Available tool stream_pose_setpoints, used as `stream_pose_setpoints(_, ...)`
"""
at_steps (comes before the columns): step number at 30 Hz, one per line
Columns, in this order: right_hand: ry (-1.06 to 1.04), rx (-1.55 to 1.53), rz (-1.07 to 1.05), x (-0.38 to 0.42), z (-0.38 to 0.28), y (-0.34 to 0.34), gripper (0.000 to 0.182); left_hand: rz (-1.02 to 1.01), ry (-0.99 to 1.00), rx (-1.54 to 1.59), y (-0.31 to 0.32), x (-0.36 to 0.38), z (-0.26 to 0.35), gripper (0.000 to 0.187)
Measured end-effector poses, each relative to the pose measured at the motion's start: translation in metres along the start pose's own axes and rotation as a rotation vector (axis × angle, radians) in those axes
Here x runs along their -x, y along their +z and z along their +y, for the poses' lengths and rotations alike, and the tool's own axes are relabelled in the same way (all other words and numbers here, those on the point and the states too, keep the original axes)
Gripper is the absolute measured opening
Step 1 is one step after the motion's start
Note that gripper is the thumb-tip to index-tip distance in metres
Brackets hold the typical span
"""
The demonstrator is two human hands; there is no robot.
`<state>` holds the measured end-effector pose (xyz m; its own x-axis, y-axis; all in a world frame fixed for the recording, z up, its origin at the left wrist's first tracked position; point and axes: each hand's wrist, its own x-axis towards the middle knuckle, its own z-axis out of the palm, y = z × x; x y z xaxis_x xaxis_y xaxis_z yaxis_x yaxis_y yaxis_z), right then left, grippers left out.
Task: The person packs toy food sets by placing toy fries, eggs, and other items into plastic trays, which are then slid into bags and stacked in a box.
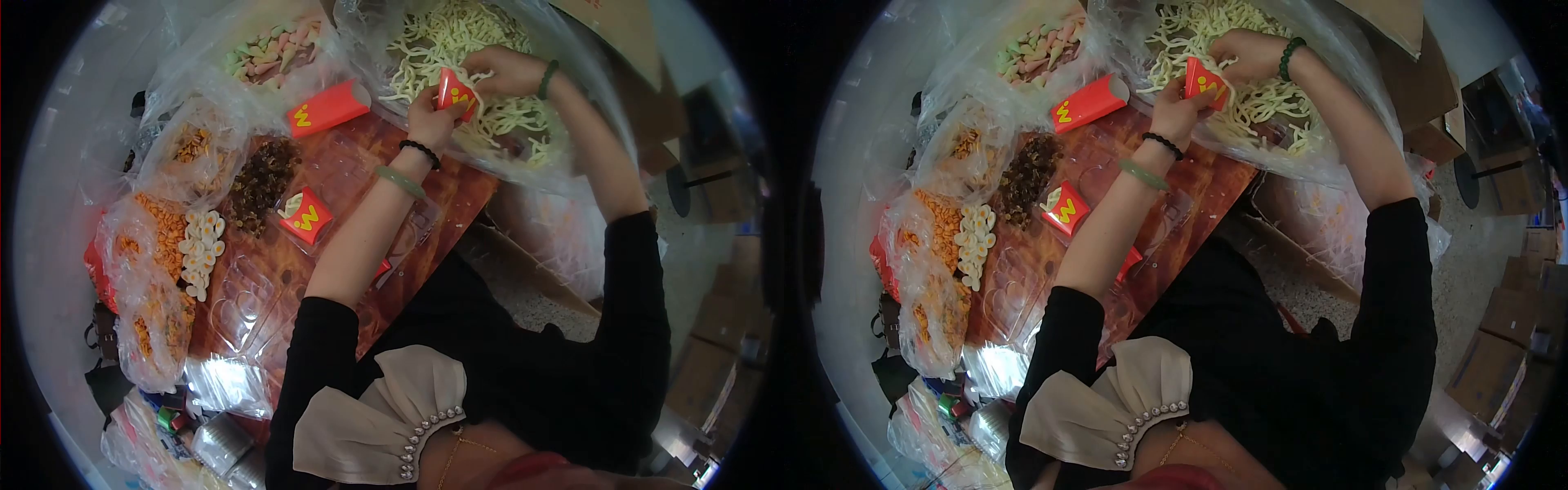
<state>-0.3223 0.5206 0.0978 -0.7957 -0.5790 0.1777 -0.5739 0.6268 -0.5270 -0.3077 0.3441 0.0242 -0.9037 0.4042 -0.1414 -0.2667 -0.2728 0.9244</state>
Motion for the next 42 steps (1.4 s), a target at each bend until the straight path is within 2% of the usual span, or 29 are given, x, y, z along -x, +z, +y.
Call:
stream_pose_setpoints(2, 0.415, -0.132, -0.131, -0.003, -0.018, -0.007, 0.017, -0.026, 0.024, 0.008, -0.003, -0.001, -0.004, 0.040)
stream_pose_setpoints(3, 0.415, -0.132, -0.131, -0.003, -0.022, -0.007, 0.017, -0.039, 0.049, 0.029, -0.003, -0.002, -0.005, 0.039)
stream_pose_setpoints(5, 0.256, 0.385, -0.050, -0.004, -0.028, -0.007, 0.017, -0.052, 0.076, 0.050, -0.004, -0.004, -0.008, 0.038)
stream_pose_setpoints(9, 0.203, 0.393, 0.050, -0.008, -0.020, 0.000, 0.019, -0.091, 0.114, 0.097, -0.003, -0.007, -0.010, 0.035)
stream_pose_setpoints(11, 0.107, 0.072, 0.088, -0.007, -0.012, 0.005, 0.020, -0.098, 0.131, 0.085, -0.004, -0.009, -0.010, 0.034)
stream_pose_setpoints(15, 0.030, -0.118, 0.033, -0.007, -0.020, -0.002, 0.024, -0.093, 0.125, 0.129, -0.009, -0.007, -0.012, 0.032)
stream_pose_setpoints(17, 0.395, -0.176, -0.057, -0.011, -0.034, -0.009, 0.019, -0.119, 0.129, 0.137, -0.007, -0.005, -0.013, 0.031)
stream_pose_setpoints(18, 0.394, -0.175, -0.059, -0.011, -0.032, -0.008, 0.019, -0.121, 0.132, 0.169, -0.006, -0.006, -0.015, 0.031)
stream_pose_setpoints(20, 0.167, 0.317, 0.137, -0.008, -0.026, -0.001, 0.016, -0.121, 0.134, 0.201, -0.007, -0.007, -0.017, 0.030)
stream_pose_setpoints(24, 0.061, 0.375, 0.274, -0.007, -0.016, 0.011, 0.019, -0.125, 0.142, 0.189, -0.007, -0.008, -0.018, 0.031)
stream_pose_setpoints(26, 0.265, 0.129, 0.022, -0.007, -0.025, 0.010, 0.021, -0.125, 0.153, 0.179, -0.008, -0.007, -0.014, 0.031)
stream_pose_setpoints(27, 0.264, 0.129, 0.022, -0.007, -0.029, 0.007, 0.021, -0.125, 0.137, 0.173, -0.009, -0.007, -0.013, 0.033)
stream_pose_setpoints(29, 0.225, 0.237, -0.182, -0.008, -0.034, 0.003, 0.019, -0.124, 0.120, 0.165, -0.010, -0.006, -0.013, 0.034)
stream_pose_setpoints(30, 0.225, 0.236, -0.182, -0.006, -0.028, 0.003, 0.019, -0.152, 0.150, 0.171, -0.011, -0.004, -0.014, 0.036)
stream_pose_setpoints(32, 0.125, 0.012, -0.112, -0.004, -0.012, 0.002, 0.017, -0.179, 0.179, 0.176, -0.012, -0.001, -0.016, 0.037)
stream_pose_setpoints(35, 0.145, 0.134, -0.013, -0.005, -0.026, 0.006, 0.017, -0.144, 0.133, 0.134, -0.013, 0.004, -0.013, 0.037)
stream_pose_setpoints(39, 0.186, 0.106, -0.066, -0.007, -0.026, 0.015, 0.020, -0.162, 0.113, 0.184, -0.016, 0.002, -0.014, 0.037)
stream_pose_setpoints(41, 0.058, -0.075, 0.368, -0.001, -0.023, 0.013, 0.020, -0.170, 0.107, 0.250, -0.021, 0.002, -0.013, 0.038)
stream_pose_setpoints(42, 0.144, -0.015, 0.477, 0.001, -0.028, 0.010, 0.021, -0.178, 0.115, 0.301, -0.024, 0.003, -0.010, 0.038)
